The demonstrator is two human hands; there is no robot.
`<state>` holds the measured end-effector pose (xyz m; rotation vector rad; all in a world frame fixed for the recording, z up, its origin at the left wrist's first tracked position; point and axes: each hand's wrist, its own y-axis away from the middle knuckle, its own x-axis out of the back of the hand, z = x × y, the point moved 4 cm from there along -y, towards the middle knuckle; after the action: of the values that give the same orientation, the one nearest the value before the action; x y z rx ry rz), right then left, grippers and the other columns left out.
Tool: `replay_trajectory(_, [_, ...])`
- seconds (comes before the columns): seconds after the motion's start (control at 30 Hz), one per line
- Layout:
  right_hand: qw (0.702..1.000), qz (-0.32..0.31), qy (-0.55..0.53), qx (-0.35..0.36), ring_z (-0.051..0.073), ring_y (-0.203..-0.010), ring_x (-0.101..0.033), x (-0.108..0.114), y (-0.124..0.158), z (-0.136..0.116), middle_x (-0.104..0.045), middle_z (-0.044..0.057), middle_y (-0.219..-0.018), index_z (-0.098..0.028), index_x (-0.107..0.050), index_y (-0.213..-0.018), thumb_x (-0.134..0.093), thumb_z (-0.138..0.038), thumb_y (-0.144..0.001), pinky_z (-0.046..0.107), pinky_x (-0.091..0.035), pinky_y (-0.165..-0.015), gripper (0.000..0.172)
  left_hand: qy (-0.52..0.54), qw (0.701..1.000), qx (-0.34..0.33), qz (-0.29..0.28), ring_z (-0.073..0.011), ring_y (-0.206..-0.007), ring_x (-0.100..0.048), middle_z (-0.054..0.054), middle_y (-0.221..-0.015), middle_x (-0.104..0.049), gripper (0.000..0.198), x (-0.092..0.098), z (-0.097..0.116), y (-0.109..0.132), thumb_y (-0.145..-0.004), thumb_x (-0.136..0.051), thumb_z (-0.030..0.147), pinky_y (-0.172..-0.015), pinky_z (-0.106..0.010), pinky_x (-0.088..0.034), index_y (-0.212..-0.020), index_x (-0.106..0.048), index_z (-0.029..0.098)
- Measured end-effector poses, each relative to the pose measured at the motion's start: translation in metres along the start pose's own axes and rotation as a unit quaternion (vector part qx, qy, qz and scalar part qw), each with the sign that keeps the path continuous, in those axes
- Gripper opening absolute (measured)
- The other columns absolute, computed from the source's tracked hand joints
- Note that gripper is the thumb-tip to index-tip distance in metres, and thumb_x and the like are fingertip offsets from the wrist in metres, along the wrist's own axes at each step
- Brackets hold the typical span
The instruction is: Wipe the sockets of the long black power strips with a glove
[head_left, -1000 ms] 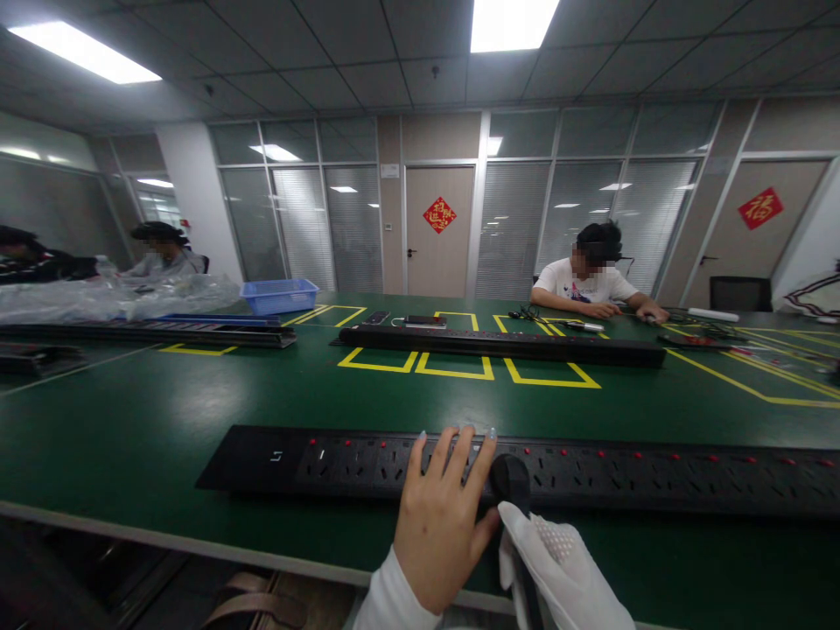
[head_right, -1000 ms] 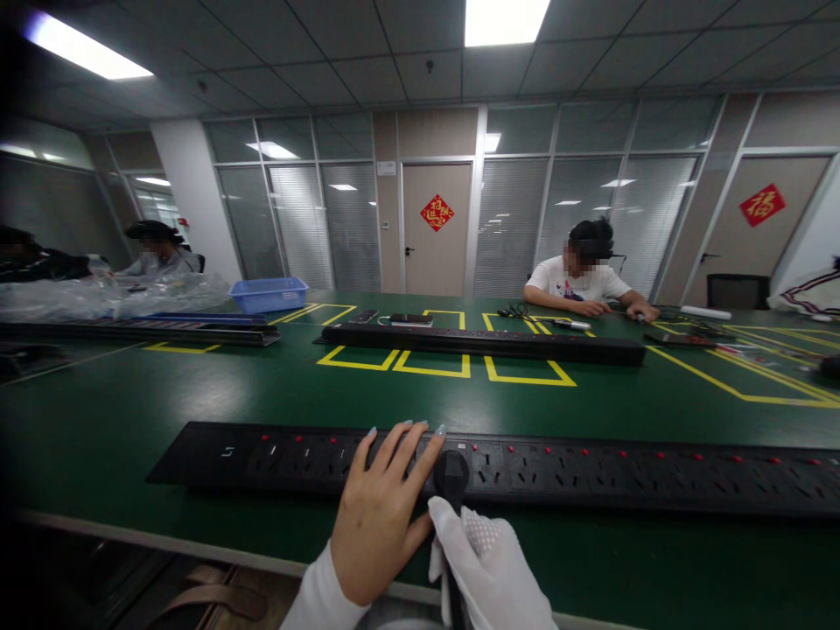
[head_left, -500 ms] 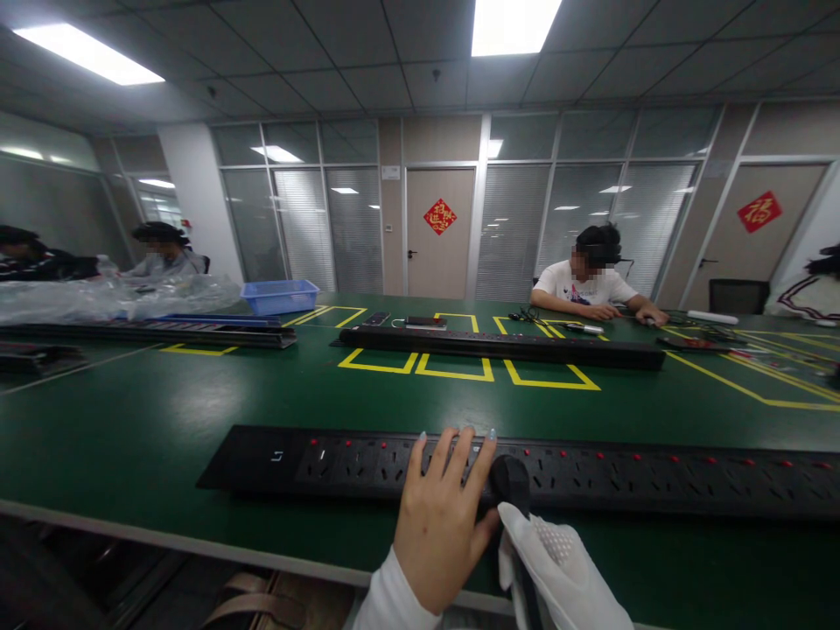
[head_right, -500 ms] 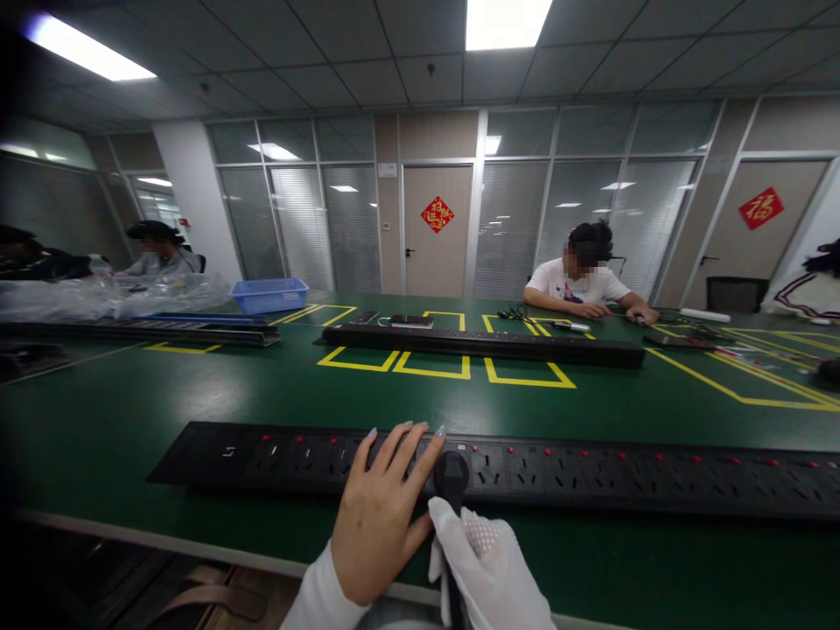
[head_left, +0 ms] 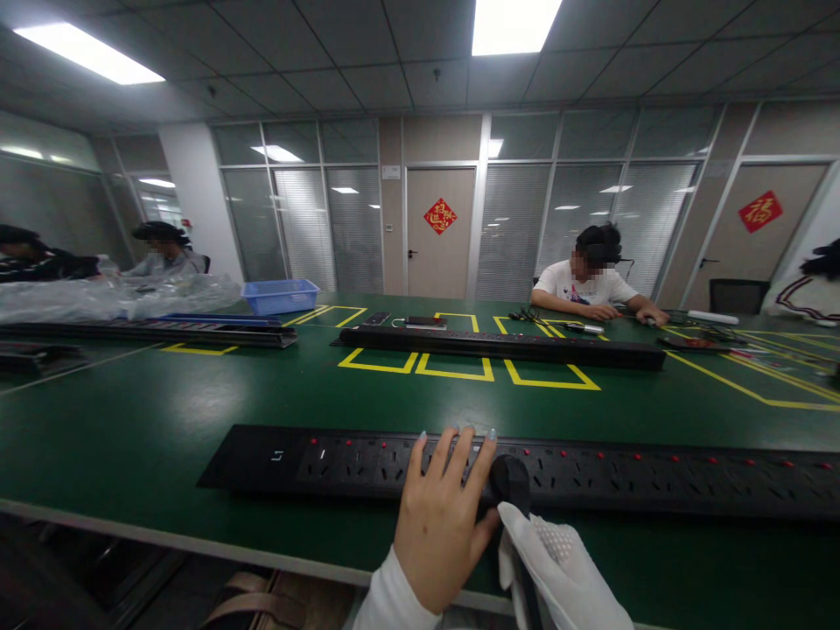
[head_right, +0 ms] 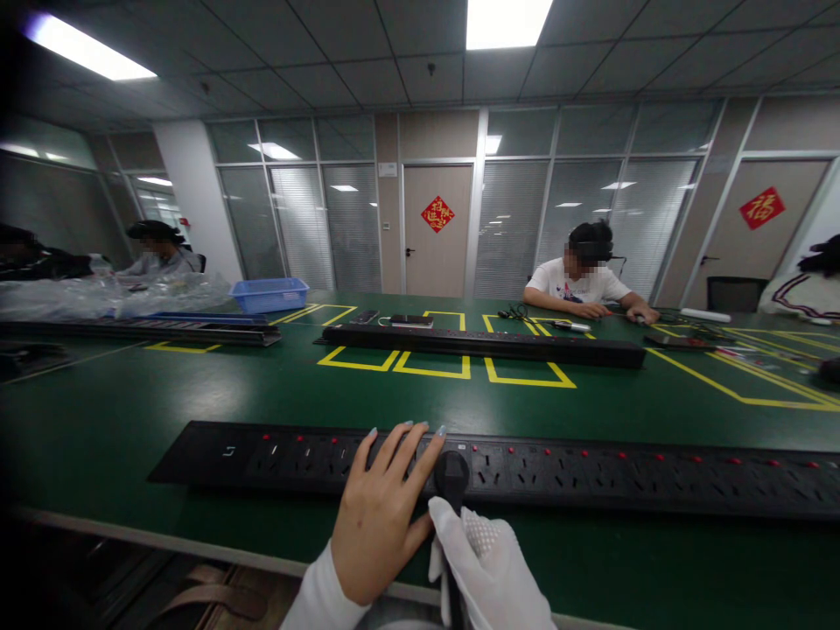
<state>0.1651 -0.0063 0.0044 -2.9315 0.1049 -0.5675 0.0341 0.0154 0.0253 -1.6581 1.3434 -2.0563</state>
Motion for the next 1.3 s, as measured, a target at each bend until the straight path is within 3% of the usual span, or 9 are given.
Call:
replay_trajectory(0.27, [1.0,-0.014,-0.001,-0.022,0.015,-0.039,-0.053,-0.005,0.001,0.002,-0.052,0.002,-0.039,-0.022,-0.052,-0.045,-0.035,-0.079,-0.083,0.025,-0.046,-0.049,0.071,0.003,1.0,-0.002,0.0,-0.0256,-0.127,-0.046,-0.003,-0.138,-0.054,0.063,-0.001,-0.001,0.0,-0.088,-0.055,0.051,-0.109,-0.05,-0.027,-0.144,-0.038,0.029])
replay_trajectory(0.73, [1.0,0.022,-0.001,0.001,0.022,-0.062,-0.061,0.001,0.001,0.002,-0.064,0.007,-0.056,-0.022,-0.058,-0.048,-0.05,-0.08,-0.077,0.029,-0.048,-0.065,0.065,0.012,1.0,-0.001,-0.002,-0.0257,-0.127,-0.045,-0.002,-0.139,-0.053,0.06,0.0,-0.001,0.0,-0.088,-0.055,0.049,-0.109,-0.051,-0.026,-0.143,-0.039,0.029])
replay_trajectory(0.93, [0.999,0.02,-0.028,0.01,0.017,-0.054,-0.058,-0.008,0.0,0.01,-0.063,0.003,-0.054,-0.019,-0.06,-0.056,-0.053,-0.075,-0.079,0.026,-0.046,-0.057,0.06,0.014,1.0,0.002,-0.006,-0.0254,-0.128,-0.044,-0.002,-0.141,-0.052,0.06,-0.002,-0.002,0.0,-0.089,-0.054,0.047,-0.11,-0.05,-0.024,-0.144,-0.037,0.03])
replay_trajectory(1.17, [0.993,-0.035,-0.09,-0.063,0.009,-0.035,-0.046,-0.013,0.006,0.016,-0.056,-0.002,-0.049,-0.02,-0.051,-0.056,-0.059,-0.067,-0.08,0.021,-0.034,-0.036,0.054,0.012,1.0,0.003,-0.003,-0.0253,-0.128,-0.044,-0.001,-0.141,-0.051,0.061,-0.003,-0.002,0.002,-0.088,-0.055,0.046,-0.111,-0.05,-0.025,-0.144,-0.037,0.031])
replay_trajectory(1.3, [0.995,-0.011,-0.078,-0.055,0.009,-0.036,-0.047,-0.011,0.006,0.013,-0.057,-0.001,-0.05,-0.019,-0.051,-0.056,-0.062,-0.063,-0.08,0.02,-0.034,-0.036,0.051,0.01,1.0,0.0,-0.005,-0.0252,-0.128,-0.044,-0.001,-0.141,-0.051,0.06,-0.002,-0.001,0.001,-0.088,-0.055,0.044,-0.111,-0.05,-0.024,-0.143,-0.038,0.03])
